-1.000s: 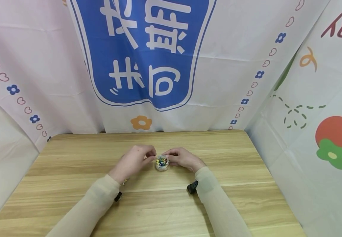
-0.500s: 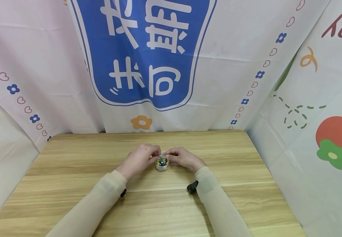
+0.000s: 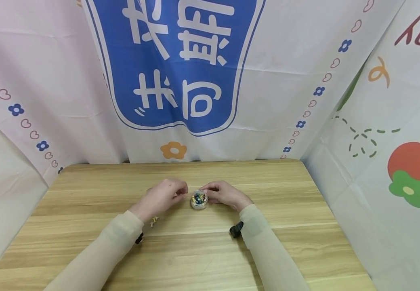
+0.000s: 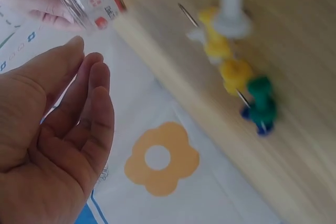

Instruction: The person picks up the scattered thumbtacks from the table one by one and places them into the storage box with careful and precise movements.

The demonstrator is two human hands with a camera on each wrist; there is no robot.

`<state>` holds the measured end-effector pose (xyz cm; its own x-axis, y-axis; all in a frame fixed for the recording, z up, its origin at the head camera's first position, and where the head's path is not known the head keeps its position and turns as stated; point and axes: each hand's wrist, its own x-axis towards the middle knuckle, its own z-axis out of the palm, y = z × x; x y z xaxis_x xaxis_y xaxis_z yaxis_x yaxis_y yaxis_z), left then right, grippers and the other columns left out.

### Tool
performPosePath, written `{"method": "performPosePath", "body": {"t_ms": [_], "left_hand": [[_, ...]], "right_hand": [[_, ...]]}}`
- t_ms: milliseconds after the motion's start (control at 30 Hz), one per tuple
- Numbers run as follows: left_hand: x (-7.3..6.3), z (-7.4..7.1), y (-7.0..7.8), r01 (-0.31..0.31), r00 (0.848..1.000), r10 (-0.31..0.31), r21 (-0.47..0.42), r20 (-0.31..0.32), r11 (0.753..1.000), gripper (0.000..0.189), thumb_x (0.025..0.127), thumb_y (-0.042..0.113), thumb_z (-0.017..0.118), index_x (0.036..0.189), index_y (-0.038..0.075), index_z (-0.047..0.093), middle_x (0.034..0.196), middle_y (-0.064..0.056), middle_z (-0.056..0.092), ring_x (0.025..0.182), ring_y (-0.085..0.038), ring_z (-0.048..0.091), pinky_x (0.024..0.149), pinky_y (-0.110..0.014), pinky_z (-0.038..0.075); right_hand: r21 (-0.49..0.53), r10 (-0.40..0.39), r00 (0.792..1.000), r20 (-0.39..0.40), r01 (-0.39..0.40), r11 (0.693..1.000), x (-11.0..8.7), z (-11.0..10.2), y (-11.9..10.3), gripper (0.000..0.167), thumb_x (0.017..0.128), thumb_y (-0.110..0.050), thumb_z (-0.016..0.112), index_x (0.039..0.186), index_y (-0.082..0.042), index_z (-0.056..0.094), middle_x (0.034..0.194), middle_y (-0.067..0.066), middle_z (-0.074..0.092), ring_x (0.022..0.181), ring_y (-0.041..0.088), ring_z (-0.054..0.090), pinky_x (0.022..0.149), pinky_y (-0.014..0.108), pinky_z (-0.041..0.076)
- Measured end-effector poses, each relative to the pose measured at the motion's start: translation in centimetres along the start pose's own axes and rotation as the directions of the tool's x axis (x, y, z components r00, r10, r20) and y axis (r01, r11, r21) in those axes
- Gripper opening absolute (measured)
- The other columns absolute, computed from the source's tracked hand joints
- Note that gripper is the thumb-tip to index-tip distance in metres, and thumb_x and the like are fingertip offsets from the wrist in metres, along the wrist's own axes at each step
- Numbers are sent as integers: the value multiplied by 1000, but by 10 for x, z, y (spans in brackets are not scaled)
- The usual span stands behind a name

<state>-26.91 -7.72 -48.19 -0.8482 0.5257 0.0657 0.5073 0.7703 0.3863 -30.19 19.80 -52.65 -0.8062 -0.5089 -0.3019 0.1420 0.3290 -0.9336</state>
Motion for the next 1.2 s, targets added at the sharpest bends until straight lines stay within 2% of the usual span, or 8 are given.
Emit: {"method": "performPosePath", "body": {"t_ms": [133, 367, 667, 800, 933, 1033, 1200], "left_hand": [[-10, -4, -6, -8, 1000, 7, 33, 31, 999, 7, 109, 10, 84, 116, 10, 83, 111, -4, 85, 101, -18, 79, 95, -41, 70], [-27, -13, -19, -80, 993, 72, 81, 94, 994, 11, 107, 11, 86, 118, 10, 85, 114, -3, 86, 107, -20, 81, 99, -42, 71], [-40, -26, -32, -109, 974, 86, 104, 210, 989, 11, 104, 12, 90, 104, 17, 81, 99, 6, 77, 89, -7, 67, 84, -31, 65], [-46, -31, -38, -140, 969, 115, 102, 220, 985, 15, 102, 9, 91, 98, 18, 80, 95, 10, 76, 87, -4, 64, 82, -29, 63], [-52, -36, -42, -181, 962, 158, 89, 222, 979, 25, 98, -5, 86, 91, 18, 80, 89, 11, 75, 82, -2, 61, 77, -25, 60], [-55, -36, -44, -210, 955, 185, 87, 233, 974, 30, 96, -9, 83, 88, 20, 80, 87, 11, 74, 79, -1, 59, 74, -23, 58], [-57, -35, -47, -209, 947, 184, 71, 261, 975, 27, 99, -2, 88, 88, 22, 81, 89, 13, 75, 80, 1, 60, 76, -23, 59]], "right_hand": [[4, 5, 1000, -1, -5, 1000, 1, 0, 0, 37, 123, -8, 59, 157, 5, 68, 164, 27, 67, 139, 25, 76, 118, 36, 65], [8, 11, 1000, 2, -11, 1000, 2, 1, -1, 38, 123, -9, 59, 157, 5, 68, 164, 27, 66, 143, 27, 73, 120, 38, 65], [28, 20, 1000, -1, -20, 999, 0, 1, -2, 39, 123, -10, 59, 158, 5, 67, 165, 28, 65, 146, 30, 73, 123, 40, 63], [28, 21, 1000, -4, -21, 999, 1, 1, -1, 38, 123, -9, 59, 157, 5, 68, 164, 27, 65, 146, 30, 73, 122, 39, 64], [26, 28, 1000, -8, -27, 999, 2, 1, 0, 38, 123, -9, 59, 157, 4, 69, 164, 26, 66, 145, 29, 73, 120, 38, 65], [23, 25, 1000, -8, -25, 999, 2, 1, -1, 38, 123, -9, 59, 157, 4, 69, 164, 26, 66, 143, 28, 73, 119, 37, 65], [17, 6, 1000, 3, -6, 1000, 1, 1, 0, 38, 123, -7, 59, 158, 7, 67, 162, 29, 66, 139, 26, 75, 119, 37, 65]]}}
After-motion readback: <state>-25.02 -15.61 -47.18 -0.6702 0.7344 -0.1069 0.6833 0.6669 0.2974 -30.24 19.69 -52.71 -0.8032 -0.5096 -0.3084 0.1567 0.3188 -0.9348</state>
